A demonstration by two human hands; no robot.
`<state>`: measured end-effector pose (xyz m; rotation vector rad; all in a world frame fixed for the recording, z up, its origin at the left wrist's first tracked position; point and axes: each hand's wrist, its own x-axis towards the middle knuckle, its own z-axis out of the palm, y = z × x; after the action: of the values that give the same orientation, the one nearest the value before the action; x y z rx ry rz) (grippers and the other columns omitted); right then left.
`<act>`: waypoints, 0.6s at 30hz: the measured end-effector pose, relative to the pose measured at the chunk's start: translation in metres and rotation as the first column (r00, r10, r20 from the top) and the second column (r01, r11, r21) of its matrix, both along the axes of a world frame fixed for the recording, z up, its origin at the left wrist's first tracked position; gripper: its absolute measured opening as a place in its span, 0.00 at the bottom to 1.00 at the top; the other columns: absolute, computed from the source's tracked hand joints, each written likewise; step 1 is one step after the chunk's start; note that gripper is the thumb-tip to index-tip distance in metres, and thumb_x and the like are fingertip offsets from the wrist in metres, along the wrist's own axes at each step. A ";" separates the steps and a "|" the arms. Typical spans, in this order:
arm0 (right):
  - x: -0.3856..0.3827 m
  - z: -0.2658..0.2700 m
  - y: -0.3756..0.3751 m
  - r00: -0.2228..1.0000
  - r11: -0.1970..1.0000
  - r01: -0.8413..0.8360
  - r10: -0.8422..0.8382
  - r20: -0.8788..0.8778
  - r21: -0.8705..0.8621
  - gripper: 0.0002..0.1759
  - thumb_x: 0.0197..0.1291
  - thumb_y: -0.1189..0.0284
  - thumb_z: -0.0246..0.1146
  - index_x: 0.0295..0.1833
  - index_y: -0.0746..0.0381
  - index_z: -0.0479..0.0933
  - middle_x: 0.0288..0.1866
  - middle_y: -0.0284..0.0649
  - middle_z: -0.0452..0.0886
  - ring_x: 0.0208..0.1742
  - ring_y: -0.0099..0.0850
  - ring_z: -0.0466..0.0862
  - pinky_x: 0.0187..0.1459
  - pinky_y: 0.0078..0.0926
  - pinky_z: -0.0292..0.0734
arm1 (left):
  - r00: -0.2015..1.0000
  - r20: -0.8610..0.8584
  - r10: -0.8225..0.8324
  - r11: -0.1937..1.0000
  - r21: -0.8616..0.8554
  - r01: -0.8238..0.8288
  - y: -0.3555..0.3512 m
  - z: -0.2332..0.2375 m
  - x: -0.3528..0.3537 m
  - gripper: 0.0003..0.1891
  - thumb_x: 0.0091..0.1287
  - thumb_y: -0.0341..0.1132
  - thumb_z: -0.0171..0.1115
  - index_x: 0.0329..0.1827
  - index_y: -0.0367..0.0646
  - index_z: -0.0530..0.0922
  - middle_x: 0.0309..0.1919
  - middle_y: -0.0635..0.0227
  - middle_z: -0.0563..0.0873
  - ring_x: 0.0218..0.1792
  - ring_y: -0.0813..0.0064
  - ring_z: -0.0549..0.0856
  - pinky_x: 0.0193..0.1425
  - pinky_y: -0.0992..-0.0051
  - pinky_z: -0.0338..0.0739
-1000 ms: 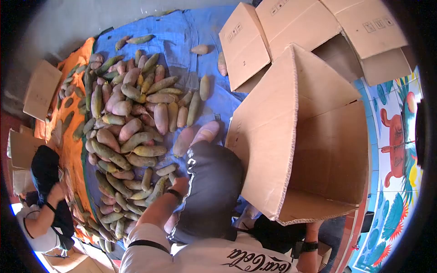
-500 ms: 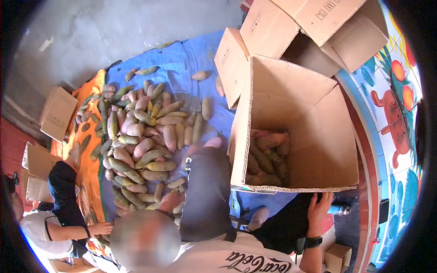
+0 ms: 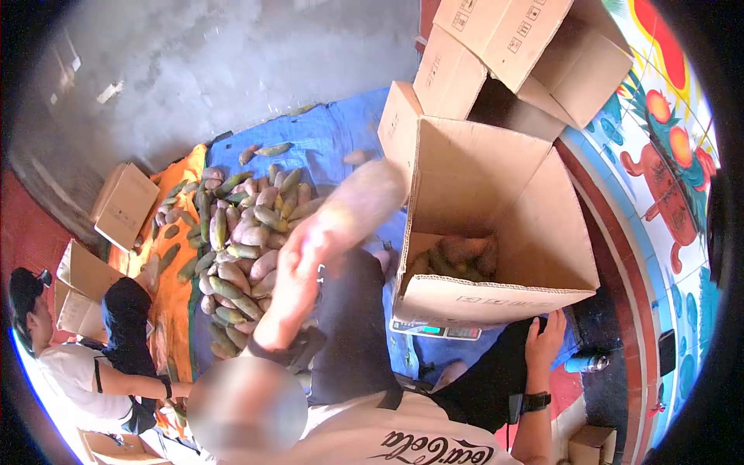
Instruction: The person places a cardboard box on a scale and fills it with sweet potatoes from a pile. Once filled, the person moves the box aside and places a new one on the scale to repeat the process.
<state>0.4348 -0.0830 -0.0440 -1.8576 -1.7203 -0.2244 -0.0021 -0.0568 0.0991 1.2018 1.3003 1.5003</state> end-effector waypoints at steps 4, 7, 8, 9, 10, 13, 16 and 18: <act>-0.003 0.004 0.000 1.000 1.000 0.007 -0.007 0.014 0.027 0.25 0.53 0.77 0.61 0.59 0.70 0.69 0.59 0.56 0.72 0.61 0.54 0.70 0.64 0.45 0.64 | 0.967 0.114 -0.229 0.964 0.162 0.209 0.033 0.021 0.055 0.24 0.71 0.43 0.58 0.63 0.35 0.69 0.46 0.65 0.80 0.32 0.79 0.80 0.41 0.78 0.76; -0.004 0.005 -0.002 1.000 1.000 0.000 0.000 -0.002 0.031 0.25 0.53 0.77 0.61 0.59 0.71 0.69 0.60 0.56 0.71 0.61 0.53 0.70 0.64 0.45 0.64 | 0.948 0.018 -0.318 0.942 0.119 0.314 0.041 0.022 0.073 0.23 0.71 0.35 0.58 0.66 0.38 0.67 0.46 0.65 0.81 0.36 0.78 0.83 0.45 0.77 0.78; -0.003 0.004 -0.002 1.000 0.999 0.005 -0.005 -0.008 0.032 0.26 0.53 0.77 0.61 0.59 0.71 0.69 0.60 0.56 0.71 0.61 0.53 0.70 0.64 0.44 0.64 | 0.960 -0.047 -0.277 0.945 0.165 0.281 0.037 0.023 0.074 0.22 0.71 0.33 0.57 0.65 0.37 0.68 0.46 0.63 0.82 0.40 0.77 0.84 0.46 0.76 0.78; -0.004 0.005 -0.001 1.000 0.999 0.007 -0.006 -0.010 0.037 0.26 0.53 0.77 0.61 0.59 0.71 0.69 0.60 0.56 0.71 0.61 0.53 0.70 0.64 0.44 0.64 | 0.967 -0.109 -0.232 0.944 0.213 0.251 0.031 0.025 0.074 0.20 0.70 0.30 0.57 0.64 0.35 0.69 0.46 0.62 0.82 0.43 0.75 0.85 0.48 0.75 0.78; -0.004 0.005 -0.002 1.000 0.999 0.012 -0.012 -0.018 0.032 0.25 0.54 0.77 0.61 0.59 0.71 0.69 0.60 0.56 0.71 0.61 0.53 0.70 0.64 0.44 0.64 | 0.966 -0.112 -0.233 0.944 0.214 0.252 0.027 0.023 0.070 0.20 0.70 0.30 0.57 0.64 0.35 0.69 0.46 0.62 0.82 0.43 0.75 0.85 0.48 0.75 0.78; -0.004 0.003 -0.002 0.999 0.999 0.005 -0.003 -0.032 0.036 0.25 0.54 0.77 0.61 0.59 0.71 0.69 0.60 0.57 0.71 0.61 0.54 0.70 0.64 0.44 0.64 | 0.937 -0.220 -0.270 0.936 0.168 0.309 0.004 0.010 0.044 0.19 0.72 0.29 0.53 0.64 0.35 0.68 0.52 0.61 0.80 0.51 0.73 0.82 0.57 0.74 0.75; -0.005 0.003 0.000 0.998 0.999 0.007 -0.005 -0.058 0.040 0.25 0.55 0.76 0.60 0.59 0.71 0.68 0.60 0.58 0.71 0.61 0.54 0.69 0.65 0.44 0.63 | 0.913 -0.395 -0.103 0.979 0.124 0.164 -0.030 -0.013 0.017 0.15 0.65 0.25 0.58 0.55 0.35 0.75 0.45 0.59 0.83 0.46 0.70 0.85 0.49 0.74 0.78; -0.005 0.003 -0.001 0.996 0.999 0.024 -0.021 -0.084 0.031 0.25 0.55 0.76 0.60 0.60 0.72 0.68 0.60 0.58 0.71 0.61 0.54 0.69 0.65 0.45 0.63 | 0.836 -0.538 -0.104 0.989 0.036 0.146 -0.055 -0.031 -0.008 0.12 0.64 0.26 0.60 0.49 0.36 0.77 0.44 0.59 0.83 0.42 0.66 0.85 0.44 0.73 0.79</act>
<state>0.4300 -0.0838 -0.0411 -1.8380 -1.6314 -0.1796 -0.0104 -0.1116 0.0686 1.8104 1.4892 1.1610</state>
